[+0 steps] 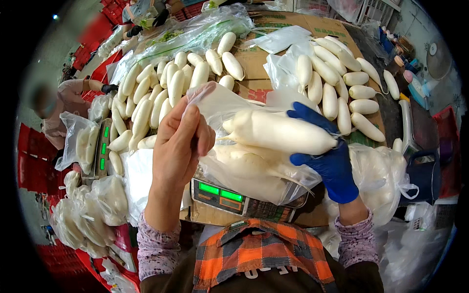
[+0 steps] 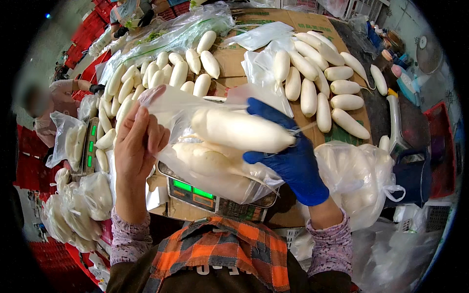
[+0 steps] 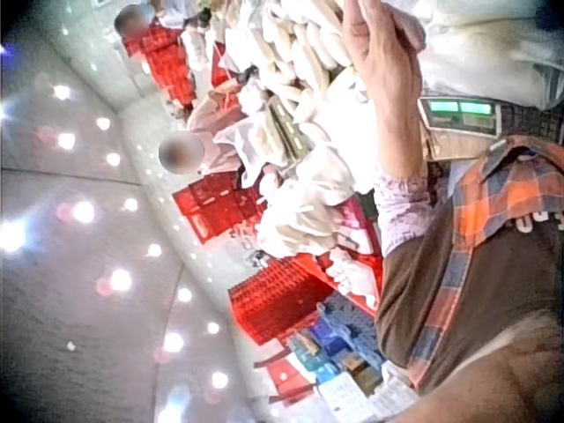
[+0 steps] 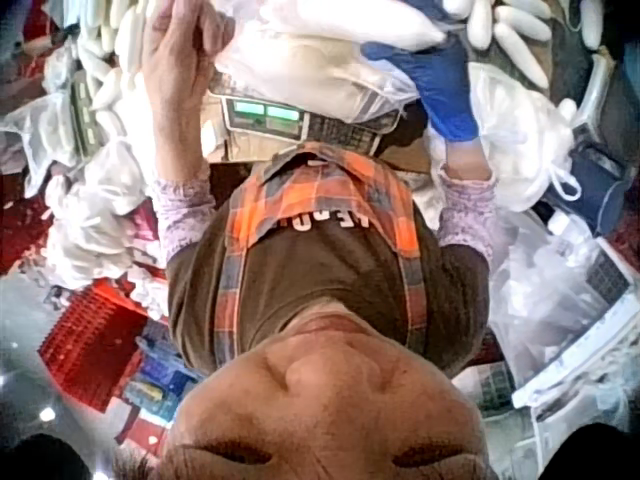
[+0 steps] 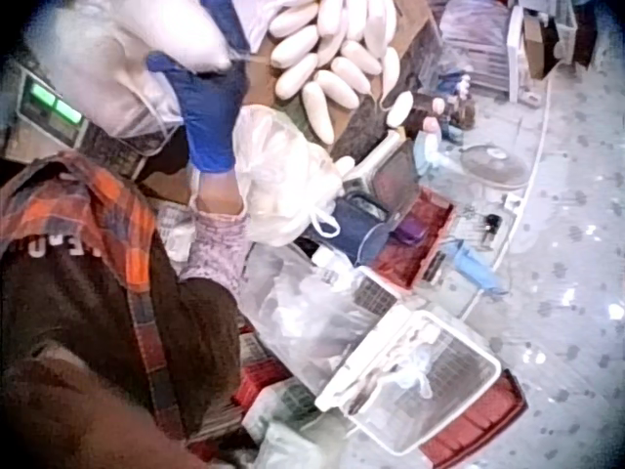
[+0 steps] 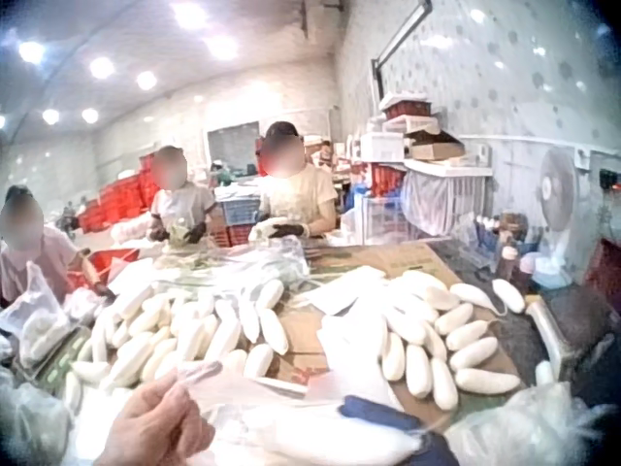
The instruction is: The person repeatedly picks white radishes from a large pile, places them into a plastic bag, weighs the bag on a digital scale, and then sets the bag aside. The process is repeated continuously throughout the clip.
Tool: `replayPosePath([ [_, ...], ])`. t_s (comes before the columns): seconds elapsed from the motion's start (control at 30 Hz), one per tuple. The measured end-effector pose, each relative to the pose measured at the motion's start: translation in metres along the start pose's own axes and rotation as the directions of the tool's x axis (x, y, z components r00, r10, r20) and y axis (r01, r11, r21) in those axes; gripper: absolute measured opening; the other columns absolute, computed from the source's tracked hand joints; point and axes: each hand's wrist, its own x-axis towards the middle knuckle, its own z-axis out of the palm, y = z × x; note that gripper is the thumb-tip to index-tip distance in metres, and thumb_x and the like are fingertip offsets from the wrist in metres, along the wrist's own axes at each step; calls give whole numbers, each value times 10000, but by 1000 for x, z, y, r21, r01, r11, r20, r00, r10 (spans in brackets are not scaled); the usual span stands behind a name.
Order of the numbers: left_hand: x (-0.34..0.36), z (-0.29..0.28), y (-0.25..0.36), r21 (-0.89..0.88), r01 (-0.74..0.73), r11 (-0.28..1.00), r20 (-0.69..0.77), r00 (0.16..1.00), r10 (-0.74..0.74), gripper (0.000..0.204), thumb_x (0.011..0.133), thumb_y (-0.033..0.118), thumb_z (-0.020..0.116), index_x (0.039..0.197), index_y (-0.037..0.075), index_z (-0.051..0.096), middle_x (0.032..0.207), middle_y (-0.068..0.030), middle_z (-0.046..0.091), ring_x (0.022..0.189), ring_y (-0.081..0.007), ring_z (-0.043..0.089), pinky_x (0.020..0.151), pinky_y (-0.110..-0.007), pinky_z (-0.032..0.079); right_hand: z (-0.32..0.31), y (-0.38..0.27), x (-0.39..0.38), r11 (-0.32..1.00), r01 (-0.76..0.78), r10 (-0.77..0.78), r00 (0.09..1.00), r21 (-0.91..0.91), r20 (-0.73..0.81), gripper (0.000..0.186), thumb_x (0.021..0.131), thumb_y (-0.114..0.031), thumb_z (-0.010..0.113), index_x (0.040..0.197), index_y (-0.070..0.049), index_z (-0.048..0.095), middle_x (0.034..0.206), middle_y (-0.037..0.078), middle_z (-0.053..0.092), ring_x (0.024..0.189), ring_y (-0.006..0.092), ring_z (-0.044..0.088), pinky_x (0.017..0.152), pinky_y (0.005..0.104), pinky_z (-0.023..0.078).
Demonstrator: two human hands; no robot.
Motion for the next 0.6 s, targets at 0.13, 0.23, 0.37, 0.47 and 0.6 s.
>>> replayPosePath([
  [0.13, 0, 17, 8, 81, 3, 997, 8, 1000, -4, 393, 1018, 176, 377, 1340, -43, 435, 517, 66, 341, 429, -38, 273, 468, -216, 252, 35, 0, 15, 994, 98, -104, 979, 40, 174, 624, 763, -81, 753, 1333, -63, 499, 1340, 60, 520, 1147, 133, 524, 936, 282, 477],
  [0.23, 2, 22, 1, 178, 42, 983, -45, 998, -35, 439, 956, 115, 480, 1354, -55, 411, 576, 82, 375, 466, -20, 283, 472, -203, 216, 54, 16, 28, 994, -29, 13, 989, 107, 145, 691, 750, -224, 752, 1354, -58, 460, 1305, 93, 539, 1088, 218, 567, 897, 351, 475],
  [0.37, -3, 7, -1, 185, 18, 983, -112, 994, 3, 562, 893, 57, 541, 1409, -31, 336, 656, 58, 427, 536, -25, 342, 503, -188, 250, 47, 28, 38, 746, 446, -354, 895, -495, 273, 728, 726, -271, 745, 1348, -44, 441, 1274, 155, 535, 960, 285, 596, 848, 390, 471],
  [0.47, -13, -8, -7, 294, 37, 955, -186, 982, 19, 603, 869, 41, 578, 1417, -15, 333, 728, 22, 485, 595, -45, 412, 542, -190, 319, 3, 18, 30, 894, 260, -168, 950, -364, 264, 467, 811, -190, 690, 1232, -32, 565, 1194, 133, 609, 983, 238, 628, 875, 333, 482],
  [0.6, -26, -16, -15, 403, 37, 914, -260, 963, 75, 605, 852, 40, 613, 1398, -15, 359, 827, -8, 529, 673, -64, 478, 594, -203, 386, -90, 71, 66, 783, -26, -196, 938, -621, -286, 337, 891, -206, 618, 1195, -64, 593, 958, 147, 688, 907, 246, 657, 814, 324, 511],
])
